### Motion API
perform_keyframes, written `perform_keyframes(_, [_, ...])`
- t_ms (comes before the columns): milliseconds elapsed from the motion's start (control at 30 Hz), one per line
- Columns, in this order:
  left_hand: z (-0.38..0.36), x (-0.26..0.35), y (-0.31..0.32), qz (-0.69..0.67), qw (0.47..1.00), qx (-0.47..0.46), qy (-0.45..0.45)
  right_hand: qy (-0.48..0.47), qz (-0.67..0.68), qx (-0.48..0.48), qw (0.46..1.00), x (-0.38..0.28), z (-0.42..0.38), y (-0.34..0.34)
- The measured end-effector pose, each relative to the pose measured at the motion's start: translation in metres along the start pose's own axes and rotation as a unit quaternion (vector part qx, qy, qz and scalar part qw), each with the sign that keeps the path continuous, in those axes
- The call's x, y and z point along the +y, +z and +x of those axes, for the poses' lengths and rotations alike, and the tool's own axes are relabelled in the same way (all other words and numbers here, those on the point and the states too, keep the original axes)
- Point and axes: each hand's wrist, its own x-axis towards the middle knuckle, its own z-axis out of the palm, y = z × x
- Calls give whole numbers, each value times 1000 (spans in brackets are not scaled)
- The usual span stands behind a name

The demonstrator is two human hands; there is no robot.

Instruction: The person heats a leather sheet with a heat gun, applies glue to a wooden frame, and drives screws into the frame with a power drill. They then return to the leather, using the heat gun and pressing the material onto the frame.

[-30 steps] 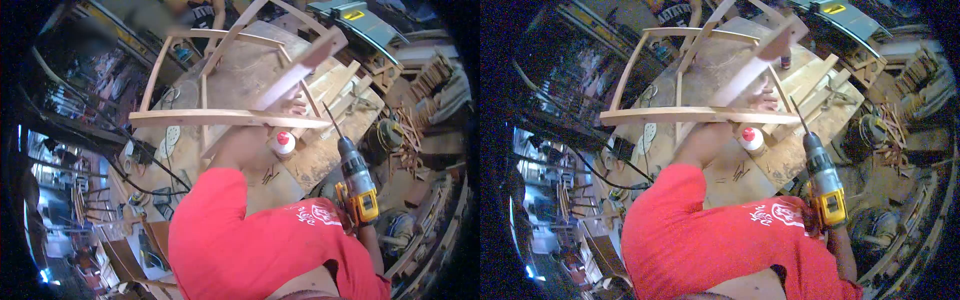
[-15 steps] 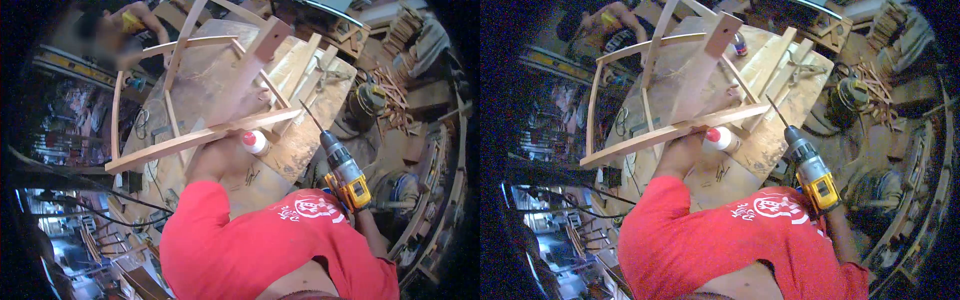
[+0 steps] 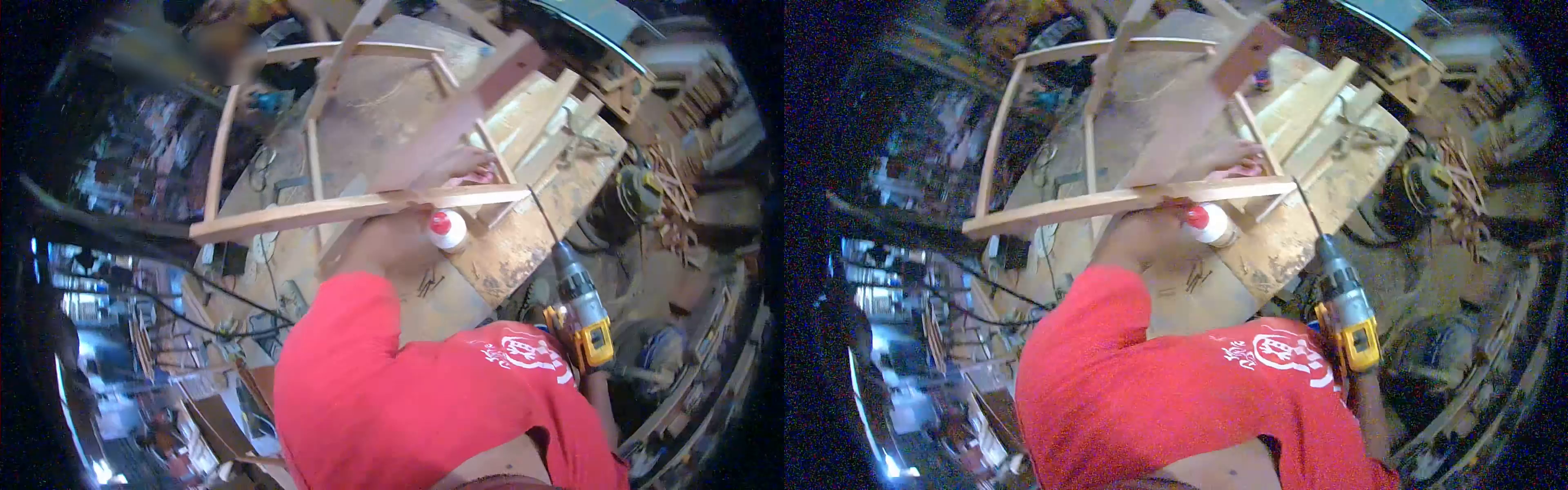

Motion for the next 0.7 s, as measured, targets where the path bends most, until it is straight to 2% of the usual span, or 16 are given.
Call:
perform_keyframes(33, [-7,15,11,27,999,-1,-35,4,-1,4,1000,-2,-1,1])
perform_keyframes(67, [-3,9,12,23,999,13,-33,4,-6,5,1000,-2,0,1])
perform_keyframes(233, [-16,23,24,-86,988,-127,-12,-13,-21,2,1000,-8,2,5])
perform_keyframes(267, [-16,24,25,-87,988,-128,-8,-14,-24,2,1000,-9,2,6])
perform_keyframes(333, [-17,29,27,-193,977,-70,-52,-17,-29,5,999,-10,2,7])
perform_keyframes(367, [-20,31,25,-191,978,-72,-49,-20,-31,5,999,-11,2,8])
perform_keyframes(433, [-50,59,27,-208,965,-158,-28,-27,-36,6,999,-11,2,7])
perform_keyframes(467, [-61,76,37,-204,966,-159,-25,-30,-39,9,999,-12,3,8])
perform_keyframes(533, [-77,107,53,-23,994,33,-99,-37,-43,11,998,-11,3,8])
perform_keyframes(567, [-65,100,46,-18,995,37,-94,-44,-45,12,998,-11,5,7])
perform_keyframes(633, [-14,52,17,-51,996,-43,-60,-50,-50,16,997,-10,5,6])
perform_keyframes(667, [4,33,6,-42,996,-77,0,-53,-52,17,997,-9,6,6])
perform_keyframes(700, [5,33,13,-37,997,-71,2,-54,-55,19,997,-8,6,5])
